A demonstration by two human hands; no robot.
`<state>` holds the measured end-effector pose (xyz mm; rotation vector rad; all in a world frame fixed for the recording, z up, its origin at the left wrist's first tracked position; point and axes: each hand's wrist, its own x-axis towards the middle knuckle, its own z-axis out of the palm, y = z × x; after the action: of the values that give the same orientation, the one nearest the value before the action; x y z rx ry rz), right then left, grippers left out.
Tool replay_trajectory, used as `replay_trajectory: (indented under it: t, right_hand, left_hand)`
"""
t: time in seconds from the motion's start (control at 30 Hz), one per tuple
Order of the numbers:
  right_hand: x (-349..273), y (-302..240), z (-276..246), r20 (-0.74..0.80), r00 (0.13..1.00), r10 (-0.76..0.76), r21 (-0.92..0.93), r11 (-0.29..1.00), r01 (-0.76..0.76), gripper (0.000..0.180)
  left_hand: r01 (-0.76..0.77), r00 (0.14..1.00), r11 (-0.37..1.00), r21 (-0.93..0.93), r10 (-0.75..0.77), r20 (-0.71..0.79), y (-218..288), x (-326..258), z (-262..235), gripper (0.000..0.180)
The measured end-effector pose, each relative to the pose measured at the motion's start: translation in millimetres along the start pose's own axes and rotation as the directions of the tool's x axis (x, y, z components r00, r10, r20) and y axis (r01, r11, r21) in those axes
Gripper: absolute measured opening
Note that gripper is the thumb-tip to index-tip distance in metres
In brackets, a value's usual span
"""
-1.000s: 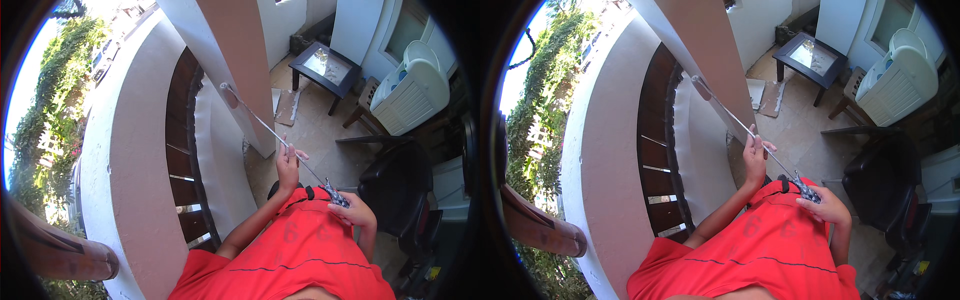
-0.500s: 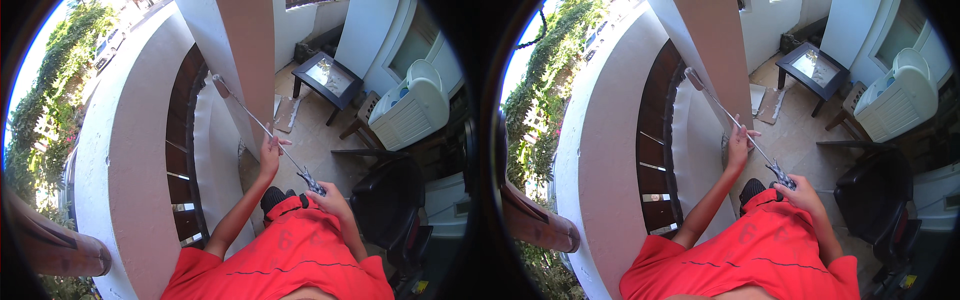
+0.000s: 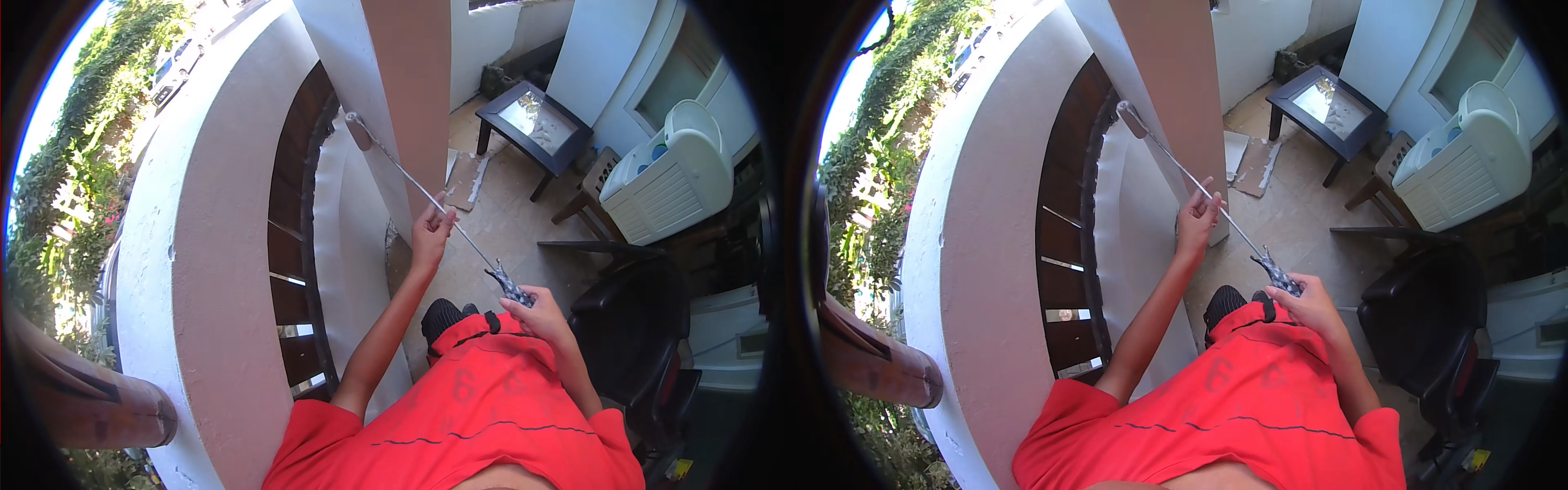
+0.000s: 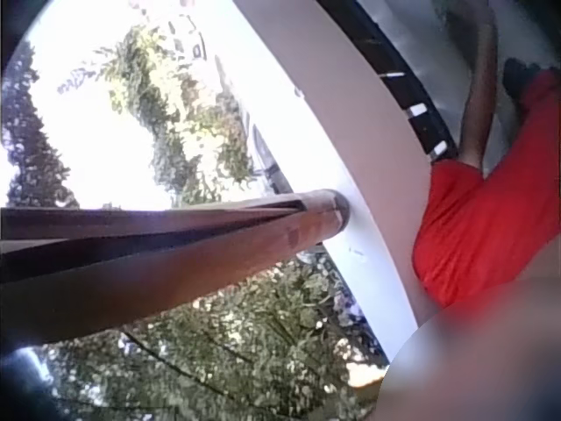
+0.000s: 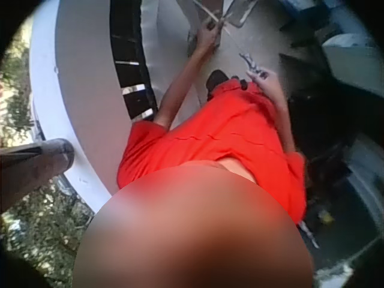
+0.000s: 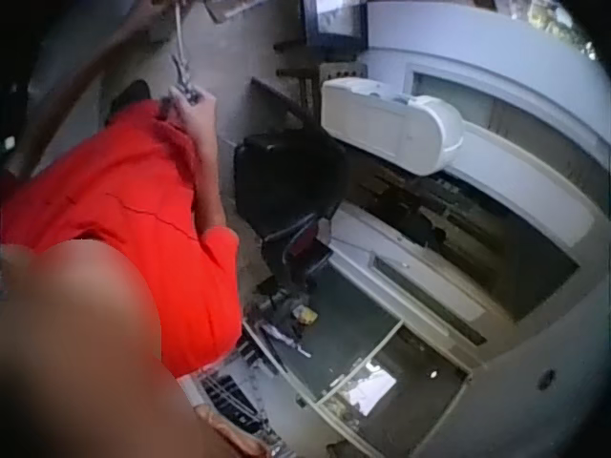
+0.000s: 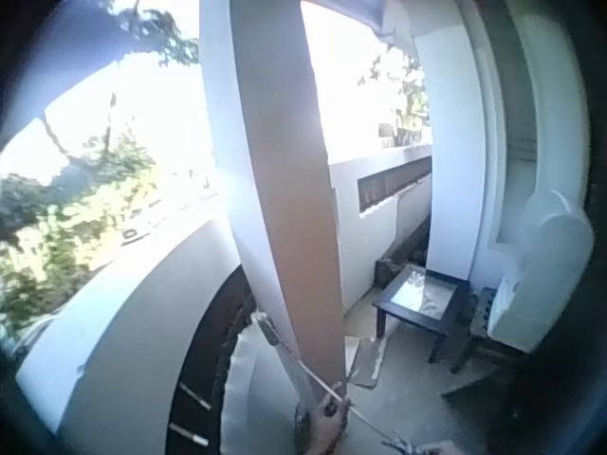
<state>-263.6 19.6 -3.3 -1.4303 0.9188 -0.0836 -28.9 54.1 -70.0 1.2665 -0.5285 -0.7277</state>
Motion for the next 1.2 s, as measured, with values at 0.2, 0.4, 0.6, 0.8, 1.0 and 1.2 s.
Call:
replay_trajectory:
  t: [0.2, 0.4, 0.6, 0.8, 1.0, 1.2]
  right_hand:
    - [-59, 7, -25, -0.054, 0.998, 0.037, 0.034, 0.999, -0.035, 0.017]
    - [-27, 5, -13, -0.055, 0.998, 0.008, 0.067, 0.998, -0.005, 0.019]
    - [27, -14, 26, 0.045, 0.996, -0.072, -0.010, 0.997, 0.072, 0.026]
    - [9, -2, 15, 0.072, 0.997, -0.018, 0.067, 0.998, 0.013, 0.026]
    - [-54, 26, -21, -0.057, 0.997, 0.054, 0.126, 0.991, -0.047, 0.020]
    - [-78, 41, -36, -0.067, 0.997, 0.044, 0.163, 0.986, -0.033, 0.022]
  left_hand:
    - [0.035, 0.996, 0.995, -0.099, -0.026, 0.089, -13, -46, 33, 0.043]
    - [-0.015, 0.999, 0.998, -0.059, 0.017, 0.046, -10, -19, 16, 0.039]
    - [0.059, 0.998, 0.998, -0.007, -0.059, -0.006, 13, 30, -33, 0.040]
    - [0.056, 0.998, 0.998, 0.016, -0.056, -0.002, 4, 14, -26, 0.041]
    - [-0.013, 0.998, 0.996, -0.086, 0.018, 0.066, -28, -43, 27, 0.038]
    - [-0.059, 0.993, 0.990, -0.130, 0.072, 0.096, -32, -68, 45, 0.038]
